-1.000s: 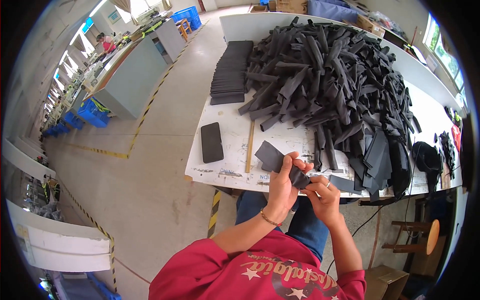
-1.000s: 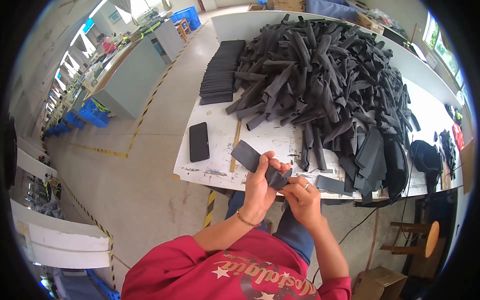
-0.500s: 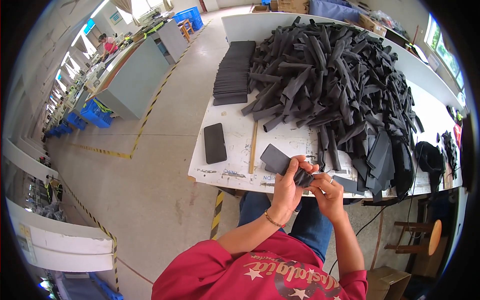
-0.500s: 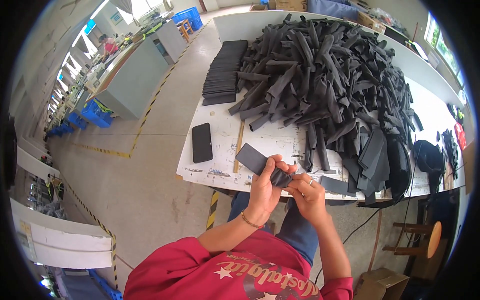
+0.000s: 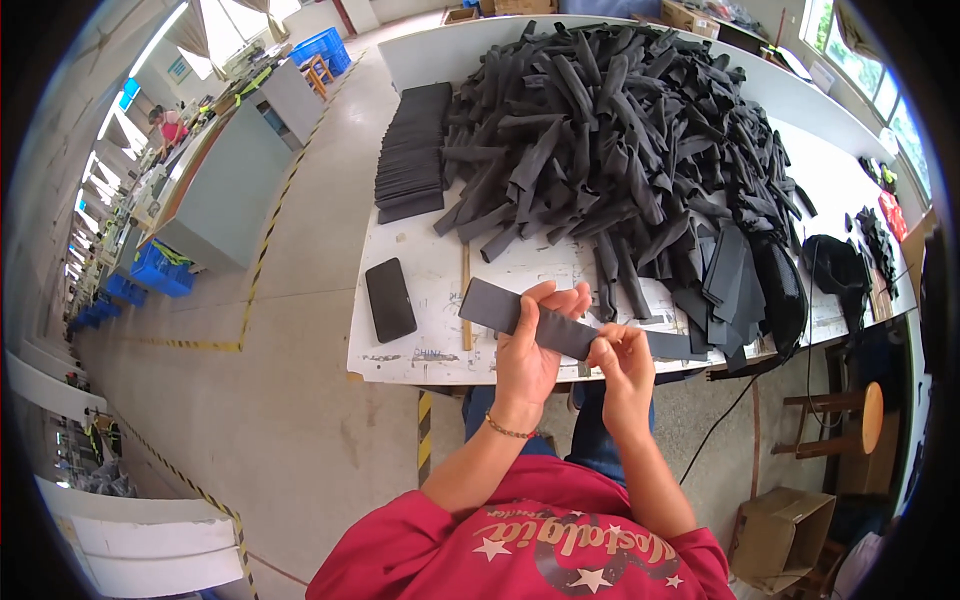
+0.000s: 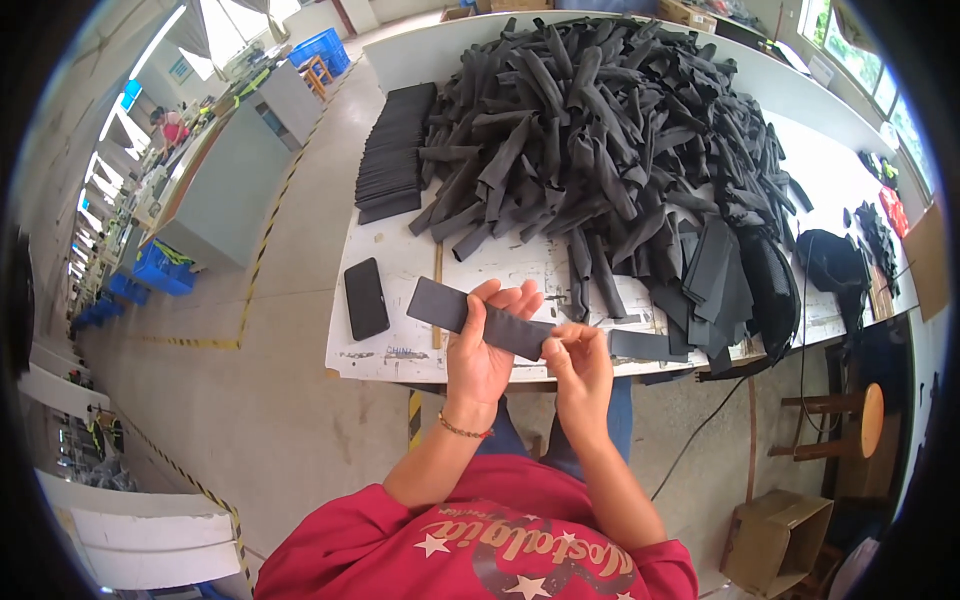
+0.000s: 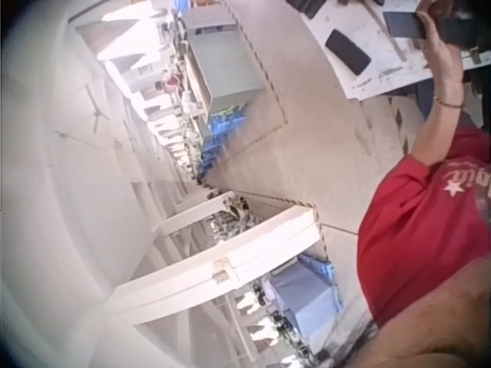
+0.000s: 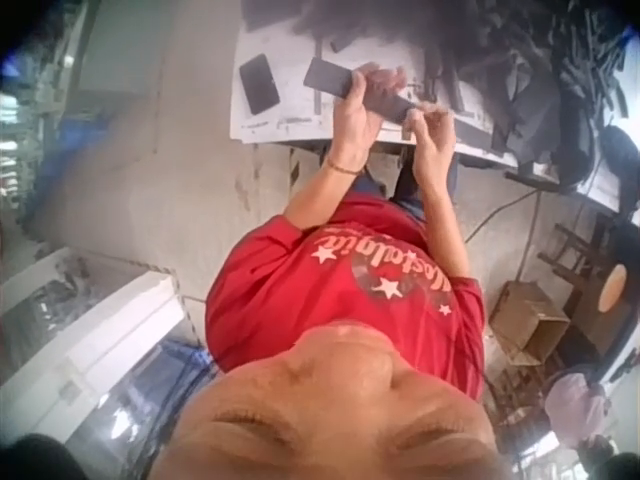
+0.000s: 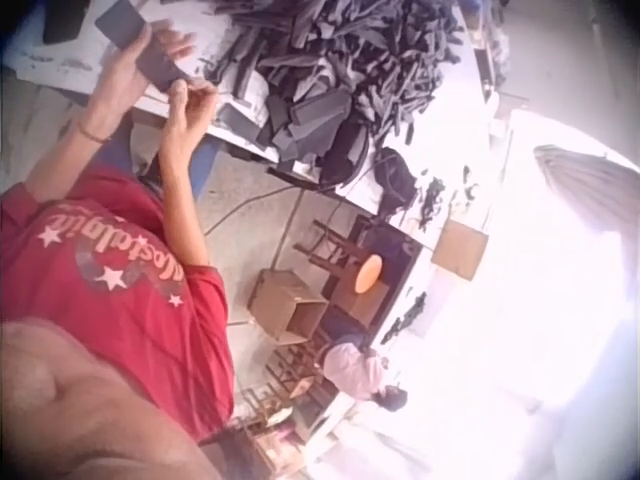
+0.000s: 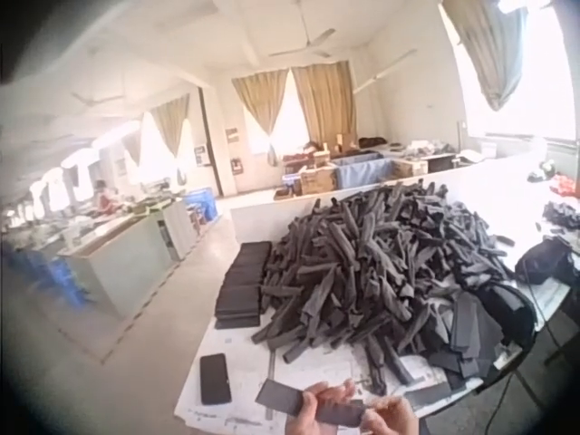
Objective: The person is inspecting and sorting small grey foam pieces on a workbench in a manufacturing environment.
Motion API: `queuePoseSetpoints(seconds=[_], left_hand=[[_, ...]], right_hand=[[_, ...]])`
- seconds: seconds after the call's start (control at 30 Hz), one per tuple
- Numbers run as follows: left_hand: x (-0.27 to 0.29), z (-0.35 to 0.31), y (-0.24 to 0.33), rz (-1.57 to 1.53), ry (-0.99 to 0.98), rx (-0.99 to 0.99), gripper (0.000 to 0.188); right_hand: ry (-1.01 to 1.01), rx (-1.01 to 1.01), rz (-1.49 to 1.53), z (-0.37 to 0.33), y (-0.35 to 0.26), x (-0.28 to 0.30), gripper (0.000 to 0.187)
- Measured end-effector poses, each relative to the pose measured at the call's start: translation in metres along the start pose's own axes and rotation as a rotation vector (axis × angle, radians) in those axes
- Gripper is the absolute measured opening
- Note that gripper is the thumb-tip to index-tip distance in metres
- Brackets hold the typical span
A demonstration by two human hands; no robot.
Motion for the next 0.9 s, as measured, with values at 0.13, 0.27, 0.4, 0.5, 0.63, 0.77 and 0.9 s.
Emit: queuePoseSetpoints(seconds=[0.13, 0.27, 0.4, 0.5, 0.63, 0.77, 0.9], left_hand=[[-0.008, 0.000, 0.003, 0.073, -0.020, -0.003, 0.041], [0.042, 0.003, 0.028, 0.195, 0.143, -0.033, 0.030], [0.046, -0.001, 0.037, 0.180, 0.210, -0.038, 0.018], [0.060, -0.005, 0.034, 0.205, 0.299, 0.005, 0.015], [0.077, 0.004, 0.037, 0.405, 0.319, -0.037, 0.017], [0.067, 0.018, 0.059, 0.856, 0.223, -0.194, 0.022], [0.106, 0.024, 0.045, 1.288, 0.042, -0.202, 0.026]], right_hand=[[-0.114, -0.163, -0.139, 0.009, 0.001, -0.015, 0.011], [-0.001, 0.701, -0.661, -0.014, -0.043, -0.021, 0.017], [-0.030, 0.735, -0.720, -0.013, -0.037, -0.016, 0.014], [-0.042, 0.620, -0.693, -0.003, -0.025, -0.013, 0.008], [-0.016, -0.020, -0.421, 0.036, 0.024, 0.014, 0.020], [0.055, 0.071, -0.574, 0.044, 0.015, 0.003, 0.020], [0.174, 0.144, -0.778, 0.060, 0.063, 0.014, 0.019]])
Point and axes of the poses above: each hand's wrist, its own z-axis towards the middle knuckle, its own x-axis out of the back of the hand, y = z × x, the point moved 6 cm from there along z, towards the middle knuckle, and after that the axes turned 12 degrees about -x, right-handed, at the moved point
